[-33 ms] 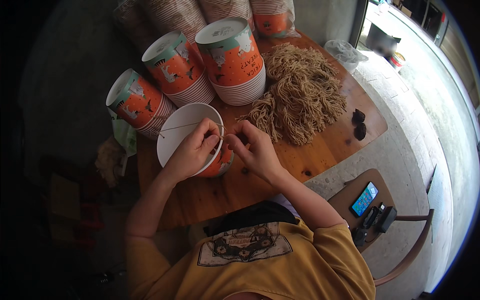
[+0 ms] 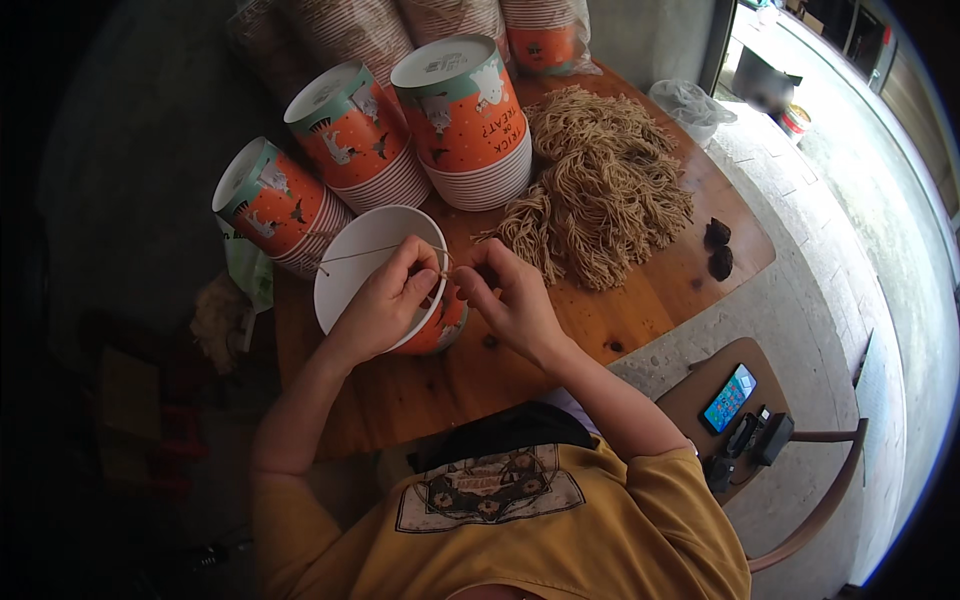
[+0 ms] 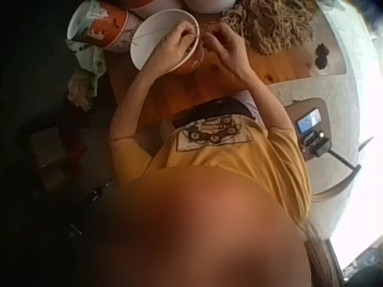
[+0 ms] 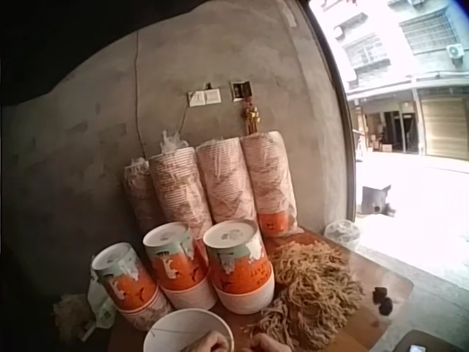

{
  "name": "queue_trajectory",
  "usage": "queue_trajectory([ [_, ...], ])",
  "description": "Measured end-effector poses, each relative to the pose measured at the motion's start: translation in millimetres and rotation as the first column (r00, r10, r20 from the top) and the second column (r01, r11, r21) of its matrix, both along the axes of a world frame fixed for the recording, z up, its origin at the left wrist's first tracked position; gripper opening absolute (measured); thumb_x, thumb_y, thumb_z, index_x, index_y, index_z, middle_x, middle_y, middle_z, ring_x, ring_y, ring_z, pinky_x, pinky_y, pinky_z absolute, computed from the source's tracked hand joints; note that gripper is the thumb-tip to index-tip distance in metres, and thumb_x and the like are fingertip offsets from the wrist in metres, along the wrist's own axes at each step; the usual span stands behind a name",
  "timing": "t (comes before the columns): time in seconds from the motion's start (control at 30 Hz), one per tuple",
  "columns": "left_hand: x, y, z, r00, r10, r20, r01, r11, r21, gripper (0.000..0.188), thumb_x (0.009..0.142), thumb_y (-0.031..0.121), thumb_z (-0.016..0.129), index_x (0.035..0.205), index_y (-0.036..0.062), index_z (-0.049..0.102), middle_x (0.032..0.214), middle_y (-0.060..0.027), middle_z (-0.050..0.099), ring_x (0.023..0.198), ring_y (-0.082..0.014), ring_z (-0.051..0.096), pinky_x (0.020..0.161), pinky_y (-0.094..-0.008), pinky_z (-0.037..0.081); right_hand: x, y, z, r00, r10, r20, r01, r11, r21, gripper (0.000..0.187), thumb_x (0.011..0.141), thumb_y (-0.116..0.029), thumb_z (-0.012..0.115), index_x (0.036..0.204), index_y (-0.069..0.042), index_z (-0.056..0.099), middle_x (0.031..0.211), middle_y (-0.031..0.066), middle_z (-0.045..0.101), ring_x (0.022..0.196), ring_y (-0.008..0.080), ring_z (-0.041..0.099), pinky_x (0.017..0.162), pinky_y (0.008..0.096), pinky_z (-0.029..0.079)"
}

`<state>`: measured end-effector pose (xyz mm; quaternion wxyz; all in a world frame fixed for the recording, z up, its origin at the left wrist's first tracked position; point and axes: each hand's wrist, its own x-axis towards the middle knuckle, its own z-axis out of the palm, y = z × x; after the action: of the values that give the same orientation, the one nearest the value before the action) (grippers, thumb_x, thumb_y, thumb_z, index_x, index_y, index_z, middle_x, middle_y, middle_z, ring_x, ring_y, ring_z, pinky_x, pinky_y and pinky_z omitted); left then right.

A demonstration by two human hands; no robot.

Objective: Tying thin brown cords into small bundles and placing them into decorated paper cups.

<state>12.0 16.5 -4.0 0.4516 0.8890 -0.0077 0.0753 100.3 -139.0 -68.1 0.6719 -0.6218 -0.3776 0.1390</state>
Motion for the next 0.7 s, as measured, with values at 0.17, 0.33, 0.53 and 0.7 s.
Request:
queue_trajectory([
  [0.17, 0.0, 0.2, 0.4, 1.0, 0.009, 0.002, -0.009, 1.0, 0.021, 0.008, 0.093, 0.005, 0.049, 0.095, 0.0016, 0.042, 0.085, -0.0117, 0.054, 0.08, -0.0281, 0.057, 0.075, -0.0371, 0.045, 1.5, 1.2, -9.5, 0.985, 0.054, -0.162, -0.026, 0.986, 0.167, 0.011, 0.098, -0.012, 0.052, 0.097, -0.002, 0.048, 0.081, 0.0037, 0.06, 0.076, 0.0082, 0.06, 0.068, 0.0232, 0.049],
  [0.33, -0.2, 1.0, -1.2, 1.0, 0.017, -0.008, -0.017, 1.0, -0.002, 0.002, 0.096, 0.005, 0.046, 0.096, 0.003, 0.046, 0.085, -0.0027, 0.049, 0.077, -0.0108, 0.048, 0.073, -0.0259, 0.044, 1.6, 1.5, -8.1, 0.983, 0.083, -0.162, -0.046, 0.974, 0.223, 0.012, 0.099, -0.014, 0.048, 0.099, -0.002, 0.047, 0.084, 0.0035, 0.059, 0.08, 0.0077, 0.058, 0.072, 0.0234, 0.049],
  [0.53, -0.1, 0.9, -2.1, 1.0, 0.01, 0.013, -0.01, 1.0, -0.026, 0.001, 0.096, 0.004, 0.046, 0.096, 0.0032, 0.046, 0.085, -0.0023, 0.049, 0.078, -0.0096, 0.048, 0.073, -0.0248, 0.043, 0.7, 0.3, -2.6, 0.985, 0.08, -0.151, -0.053, 0.984, 0.171, 0.014, 0.098, -0.013, 0.051, 0.103, -0.001, 0.05, 0.085, 0.0039, 0.06, 0.08, 0.0081, 0.058, 0.073, 0.0234, 0.049],
  [0.7, 0.1, -1.7, -2.4, 0.999, 0.016, 0.046, -0.016, 1.0, 0.011, 0.002, 0.096, 0.005, 0.047, 0.096, 0.0032, 0.046, 0.084, -0.0024, 0.051, 0.076, -0.0102, 0.05, 0.071, -0.0262, 0.044, -0.4, 0.8, 5.1, 1.0, 0.009, 0.023, -0.011, 0.997, 0.076, 0.02, 0.092, -0.014, 0.061, 0.105, 0.0, 0.055, 0.086, 0.0041, 0.061, 0.077, 0.008, 0.058, 0.069, 0.0235, 0.049],
])
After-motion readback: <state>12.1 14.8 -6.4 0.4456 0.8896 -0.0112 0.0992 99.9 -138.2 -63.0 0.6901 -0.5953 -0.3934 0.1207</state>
